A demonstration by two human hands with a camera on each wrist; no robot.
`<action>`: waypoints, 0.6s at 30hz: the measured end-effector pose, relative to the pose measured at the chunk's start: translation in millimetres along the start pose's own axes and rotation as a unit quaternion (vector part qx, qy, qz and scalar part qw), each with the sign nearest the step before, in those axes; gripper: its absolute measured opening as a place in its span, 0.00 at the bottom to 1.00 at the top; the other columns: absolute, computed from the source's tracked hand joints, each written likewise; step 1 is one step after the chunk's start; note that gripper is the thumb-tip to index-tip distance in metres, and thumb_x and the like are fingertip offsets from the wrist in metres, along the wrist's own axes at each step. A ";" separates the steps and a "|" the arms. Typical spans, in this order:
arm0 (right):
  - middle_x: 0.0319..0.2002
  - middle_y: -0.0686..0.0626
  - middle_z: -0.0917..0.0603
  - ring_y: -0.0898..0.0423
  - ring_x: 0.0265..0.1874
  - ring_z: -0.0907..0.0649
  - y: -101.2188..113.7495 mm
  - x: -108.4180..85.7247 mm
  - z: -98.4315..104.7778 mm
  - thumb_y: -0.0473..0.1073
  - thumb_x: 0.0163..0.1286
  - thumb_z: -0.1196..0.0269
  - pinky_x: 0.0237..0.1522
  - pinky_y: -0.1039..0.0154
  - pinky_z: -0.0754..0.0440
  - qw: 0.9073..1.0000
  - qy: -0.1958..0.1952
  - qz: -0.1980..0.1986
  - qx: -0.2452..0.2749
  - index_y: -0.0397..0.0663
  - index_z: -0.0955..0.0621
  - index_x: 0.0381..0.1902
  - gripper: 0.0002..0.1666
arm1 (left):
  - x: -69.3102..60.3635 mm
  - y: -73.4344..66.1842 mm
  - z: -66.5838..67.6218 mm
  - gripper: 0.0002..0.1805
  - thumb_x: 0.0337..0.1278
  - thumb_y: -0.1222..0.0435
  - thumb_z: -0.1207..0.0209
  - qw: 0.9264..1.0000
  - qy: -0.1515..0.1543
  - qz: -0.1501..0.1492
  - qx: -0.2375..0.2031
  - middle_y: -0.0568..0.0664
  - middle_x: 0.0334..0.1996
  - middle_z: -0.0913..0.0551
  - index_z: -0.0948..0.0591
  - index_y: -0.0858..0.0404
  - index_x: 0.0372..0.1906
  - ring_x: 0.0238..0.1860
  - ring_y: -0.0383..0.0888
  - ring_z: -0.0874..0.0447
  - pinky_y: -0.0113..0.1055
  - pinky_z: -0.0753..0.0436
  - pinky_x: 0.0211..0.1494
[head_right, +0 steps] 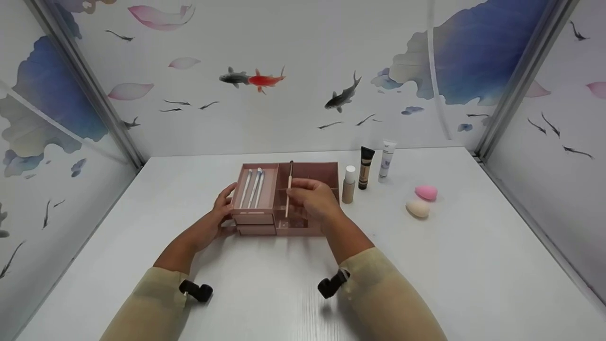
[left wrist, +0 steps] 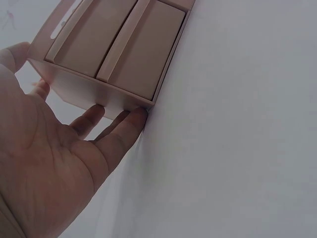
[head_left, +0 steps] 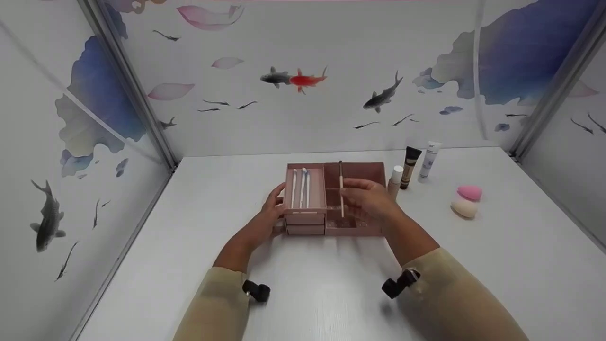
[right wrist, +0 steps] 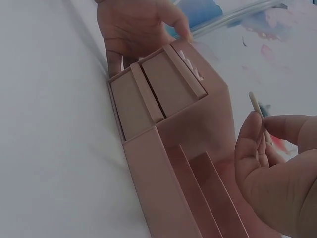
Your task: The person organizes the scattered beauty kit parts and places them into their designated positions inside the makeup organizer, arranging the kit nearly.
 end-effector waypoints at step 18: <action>0.59 0.41 0.13 0.51 0.44 0.12 8.6 22.8 -35.7 0.41 0.77 0.33 0.48 0.59 0.10 1.000 0.004 -0.010 -0.010 0.49 0.18 0.68 0.24 | 0.6 0.1 0.1 0.34 0.80 0.46 0.54 1.000 -0.005 0.013 -0.006 0.49 0.85 0.50 0.51 0.19 0.81 0.84 0.58 0.42 0.67 0.34 0.81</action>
Point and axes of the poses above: each hand's wrist, its own x-axis towards the middle knuckle, its own z-axis out of the back of the hand, y = z × x, the point moved 5 cm from there along x, towards the middle knuckle
